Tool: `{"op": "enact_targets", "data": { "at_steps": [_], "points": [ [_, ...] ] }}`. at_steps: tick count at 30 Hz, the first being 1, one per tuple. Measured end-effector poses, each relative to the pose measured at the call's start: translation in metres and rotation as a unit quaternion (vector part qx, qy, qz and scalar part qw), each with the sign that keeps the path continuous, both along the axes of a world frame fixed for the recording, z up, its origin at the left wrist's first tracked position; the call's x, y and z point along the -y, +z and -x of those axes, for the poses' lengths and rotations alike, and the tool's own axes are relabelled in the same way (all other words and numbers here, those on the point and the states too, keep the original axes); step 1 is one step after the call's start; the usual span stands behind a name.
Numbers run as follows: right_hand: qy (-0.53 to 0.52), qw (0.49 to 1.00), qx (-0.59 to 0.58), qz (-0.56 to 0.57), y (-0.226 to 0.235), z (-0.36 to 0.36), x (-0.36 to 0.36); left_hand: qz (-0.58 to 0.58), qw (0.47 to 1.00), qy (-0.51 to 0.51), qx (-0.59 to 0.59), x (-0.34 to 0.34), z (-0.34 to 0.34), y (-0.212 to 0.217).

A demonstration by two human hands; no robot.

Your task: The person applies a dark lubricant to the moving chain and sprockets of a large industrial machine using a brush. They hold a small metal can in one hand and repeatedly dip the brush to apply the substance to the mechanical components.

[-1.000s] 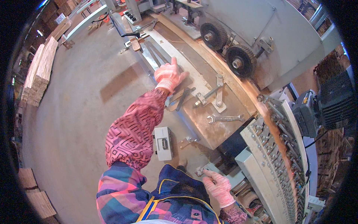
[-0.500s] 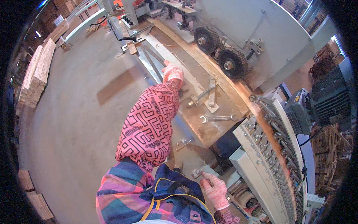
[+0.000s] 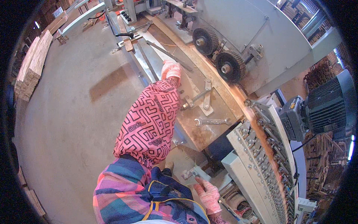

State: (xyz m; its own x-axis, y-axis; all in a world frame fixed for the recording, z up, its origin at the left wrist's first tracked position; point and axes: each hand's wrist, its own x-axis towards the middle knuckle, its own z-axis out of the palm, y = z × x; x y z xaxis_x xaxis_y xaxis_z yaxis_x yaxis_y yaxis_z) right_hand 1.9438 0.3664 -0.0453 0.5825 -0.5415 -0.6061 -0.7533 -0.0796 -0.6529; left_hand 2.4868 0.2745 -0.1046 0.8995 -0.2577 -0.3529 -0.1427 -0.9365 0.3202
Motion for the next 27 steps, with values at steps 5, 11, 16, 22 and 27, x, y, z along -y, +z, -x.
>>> {"op": "enact_targets", "data": {
  "at_steps": [5,11,16,22,27],
  "points": [
    [0.001,0.999,-0.044,0.026,-0.015,0.011,0.002,0.059,0.914,-0.158,0.369,0.005,-0.003,-0.008],
    [-0.008,0.996,-0.093,-0.005,-0.015,0.000,0.004,-0.131,0.888,-0.394,0.199,0.026,-0.011,0.024],
    [-0.041,0.999,-0.019,-0.005,-0.017,0.006,-0.001,-0.104,0.884,-0.411,0.197,0.013,-0.006,0.031],
    [-0.033,0.994,0.088,0.047,-0.019,0.032,0.003,-0.036,0.829,-0.510,0.228,0.007,0.075,0.073],
    [-0.227,0.951,0.212,-0.013,-0.010,0.080,0.021,0.132,0.565,-0.728,0.366,0.002,0.290,0.084]
  ]
}}
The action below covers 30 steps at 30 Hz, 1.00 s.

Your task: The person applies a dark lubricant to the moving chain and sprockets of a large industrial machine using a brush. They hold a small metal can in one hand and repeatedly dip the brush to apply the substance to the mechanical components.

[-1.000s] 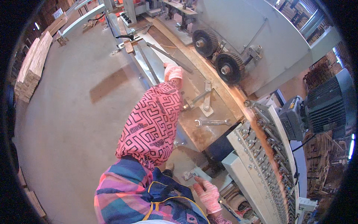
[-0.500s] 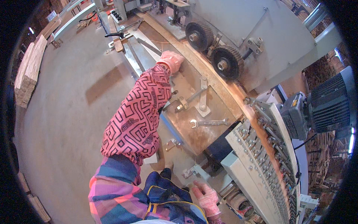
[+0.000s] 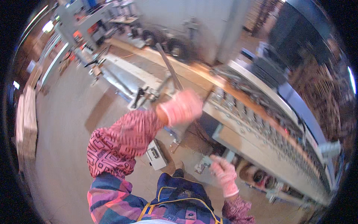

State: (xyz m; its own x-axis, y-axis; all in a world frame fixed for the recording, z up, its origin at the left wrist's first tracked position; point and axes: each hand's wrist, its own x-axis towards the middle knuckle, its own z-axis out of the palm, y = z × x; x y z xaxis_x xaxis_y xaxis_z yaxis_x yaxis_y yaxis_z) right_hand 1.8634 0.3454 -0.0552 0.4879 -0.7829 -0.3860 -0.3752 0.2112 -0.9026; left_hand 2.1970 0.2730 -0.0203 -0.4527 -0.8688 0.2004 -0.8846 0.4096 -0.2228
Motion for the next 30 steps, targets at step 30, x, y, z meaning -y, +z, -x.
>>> {"op": "enact_targets", "data": {
  "at_steps": [30],
  "points": [
    [-0.579,0.783,0.227,0.021,0.086,0.663,-0.296,-0.383,0.661,-0.267,-0.587,-0.201,0.888,0.061]
  ]
}}
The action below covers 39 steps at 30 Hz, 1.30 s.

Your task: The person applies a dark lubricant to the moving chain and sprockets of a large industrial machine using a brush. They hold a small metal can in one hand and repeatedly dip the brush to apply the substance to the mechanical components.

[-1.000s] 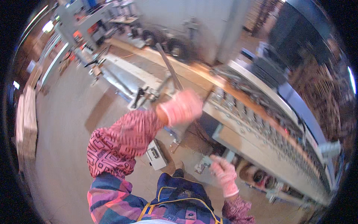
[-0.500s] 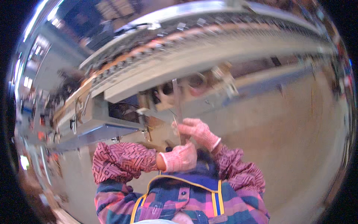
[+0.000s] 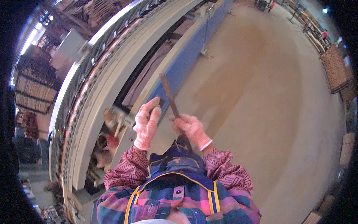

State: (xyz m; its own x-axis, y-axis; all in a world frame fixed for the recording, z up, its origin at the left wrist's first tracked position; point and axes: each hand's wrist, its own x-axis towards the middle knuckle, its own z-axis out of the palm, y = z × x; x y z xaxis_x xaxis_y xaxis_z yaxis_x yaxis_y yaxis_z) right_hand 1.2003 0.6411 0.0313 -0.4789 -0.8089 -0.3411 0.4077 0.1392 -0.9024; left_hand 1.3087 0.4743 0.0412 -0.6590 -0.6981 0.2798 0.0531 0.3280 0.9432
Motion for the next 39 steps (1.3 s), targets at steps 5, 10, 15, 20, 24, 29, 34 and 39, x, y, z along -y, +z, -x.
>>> {"op": "enact_targets", "data": {
  "at_steps": [5,10,15,20,24,29,34,39],
  "points": [
    [-0.021,1.000,0.020,-0.003,-0.068,0.127,0.044,-0.330,0.934,-0.125,0.051,0.048,0.164,-0.034],
    [-0.011,0.990,-0.095,-0.104,-0.039,0.255,0.084,-0.466,0.860,-0.206,-0.021,0.104,0.295,-0.069],
    [-0.051,0.981,0.189,-0.008,-0.030,0.371,0.107,-0.525,0.818,-0.231,-0.038,0.132,0.410,-0.065],
    [-0.023,0.943,0.325,0.065,-0.070,0.483,0.136,-0.549,0.805,-0.211,-0.080,0.158,0.520,-0.091],
    [0.003,0.965,0.263,0.004,-0.084,0.601,0.153,-0.536,0.830,-0.117,-0.098,0.170,0.616,-0.099],
    [0.178,0.979,0.054,-0.085,-0.057,0.758,0.167,-0.485,0.869,0.025,-0.090,0.189,0.721,-0.096],
    [0.252,0.912,-0.302,-0.119,-0.045,0.841,0.200,-0.491,0.860,0.089,-0.104,0.213,0.799,-0.084],
    [0.239,0.822,-0.501,-0.131,-0.052,0.899,0.249,-0.511,0.844,0.099,-0.132,0.258,0.864,-0.098]
  ]
}}
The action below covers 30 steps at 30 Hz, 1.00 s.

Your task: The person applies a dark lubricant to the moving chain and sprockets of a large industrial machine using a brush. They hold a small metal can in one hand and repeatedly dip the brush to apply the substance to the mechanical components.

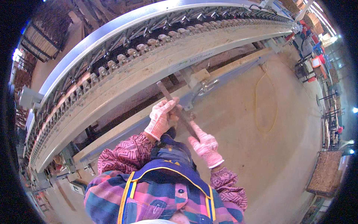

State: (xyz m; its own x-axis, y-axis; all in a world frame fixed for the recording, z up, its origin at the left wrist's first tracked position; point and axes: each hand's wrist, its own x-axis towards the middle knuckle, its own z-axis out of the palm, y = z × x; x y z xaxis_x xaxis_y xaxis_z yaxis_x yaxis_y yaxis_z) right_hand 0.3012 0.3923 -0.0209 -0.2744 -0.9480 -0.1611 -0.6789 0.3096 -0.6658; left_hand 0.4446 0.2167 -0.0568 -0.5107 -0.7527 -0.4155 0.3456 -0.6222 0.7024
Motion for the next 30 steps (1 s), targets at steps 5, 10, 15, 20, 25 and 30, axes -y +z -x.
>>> {"op": "enact_targets", "data": {
  "at_steps": [5,10,15,20,25,30],
  "points": [
    [0.007,0.999,-0.042,-0.002,0.011,0.052,0.042,-0.032,0.997,0.033,-0.055,0.047,0.052,-0.004],
    [0.049,0.992,-0.105,0.046,0.040,0.100,0.106,-0.027,0.995,0.052,-0.078,0.103,0.092,0.001],
    [0.166,0.946,-0.252,0.115,0.088,0.176,0.200,-0.021,0.990,0.020,-0.138,0.132,0.117,-0.003],
    [0.276,0.859,-0.410,0.132,0.140,0.235,0.320,-0.019,0.992,0.059,-0.108,0.131,0.130,-0.014],
    [0.400,0.679,-0.599,0.144,0.188,0.247,0.430,-0.010,0.993,0.103,-0.052,0.130,0.160,-0.019],
    [0.479,0.573,-0.647,0.156,0.208,0.217,0.488,-0.004,0.977,0.214,-0.016,0.115,0.200,-0.021]
  ]
}}
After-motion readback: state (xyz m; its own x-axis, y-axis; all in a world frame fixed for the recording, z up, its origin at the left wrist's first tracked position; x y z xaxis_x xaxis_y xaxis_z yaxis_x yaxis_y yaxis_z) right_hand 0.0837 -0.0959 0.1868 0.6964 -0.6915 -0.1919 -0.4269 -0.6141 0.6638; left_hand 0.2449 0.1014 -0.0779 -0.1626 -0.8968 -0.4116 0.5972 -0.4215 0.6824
